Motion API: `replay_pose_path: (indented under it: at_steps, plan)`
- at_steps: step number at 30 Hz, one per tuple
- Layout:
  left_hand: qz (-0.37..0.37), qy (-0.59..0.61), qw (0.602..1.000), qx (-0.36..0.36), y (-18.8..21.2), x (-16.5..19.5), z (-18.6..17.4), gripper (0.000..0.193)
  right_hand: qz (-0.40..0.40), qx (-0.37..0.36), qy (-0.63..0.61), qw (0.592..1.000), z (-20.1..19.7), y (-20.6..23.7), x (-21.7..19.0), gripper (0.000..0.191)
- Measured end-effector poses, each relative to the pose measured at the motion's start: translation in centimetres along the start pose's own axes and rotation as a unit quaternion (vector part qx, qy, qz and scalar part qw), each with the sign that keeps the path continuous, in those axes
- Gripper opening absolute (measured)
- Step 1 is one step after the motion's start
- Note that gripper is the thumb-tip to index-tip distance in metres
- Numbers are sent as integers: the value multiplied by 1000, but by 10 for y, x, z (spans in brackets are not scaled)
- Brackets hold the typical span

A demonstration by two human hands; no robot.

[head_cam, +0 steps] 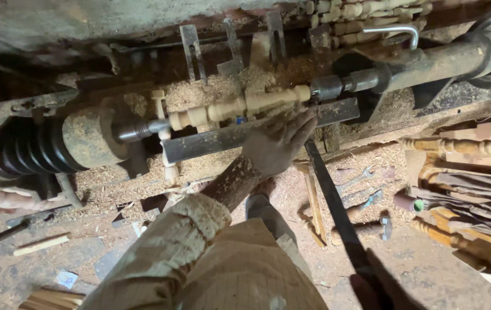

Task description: The person shapes a rotating wooden spindle on a lathe using a chisel, creating decorative beads and contours. The person holds the chisel with both hands and guides it along the spinning wood to remove shavings.

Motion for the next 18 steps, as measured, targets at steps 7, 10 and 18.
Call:
replay_pose_path:
  at_steps: [7, 10, 18]
  plan:
    - [-13, 121, 977, -175, 2, -9, 10, 25, 1, 42, 37, 998, 38, 63, -58, 68]
    - [-20, 142, 972, -187, 7, -10, 3, 26, -42, 41, 43, 997, 24, 56, -71, 70]
    - [-78, 135, 985, -69, 14, -5, -33, 16, -75, 2, 50, 996, -15, 4, -36, 66]
Point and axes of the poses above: each hand's wrist, its own y-axis away from the middle knuckle, its own z-axis out of the palm, x = y × z, the point moved 2 cm from there along -y, towards the middle knuckle, and after that the axes turned 15 degrees about x, right-handed, at the moved point
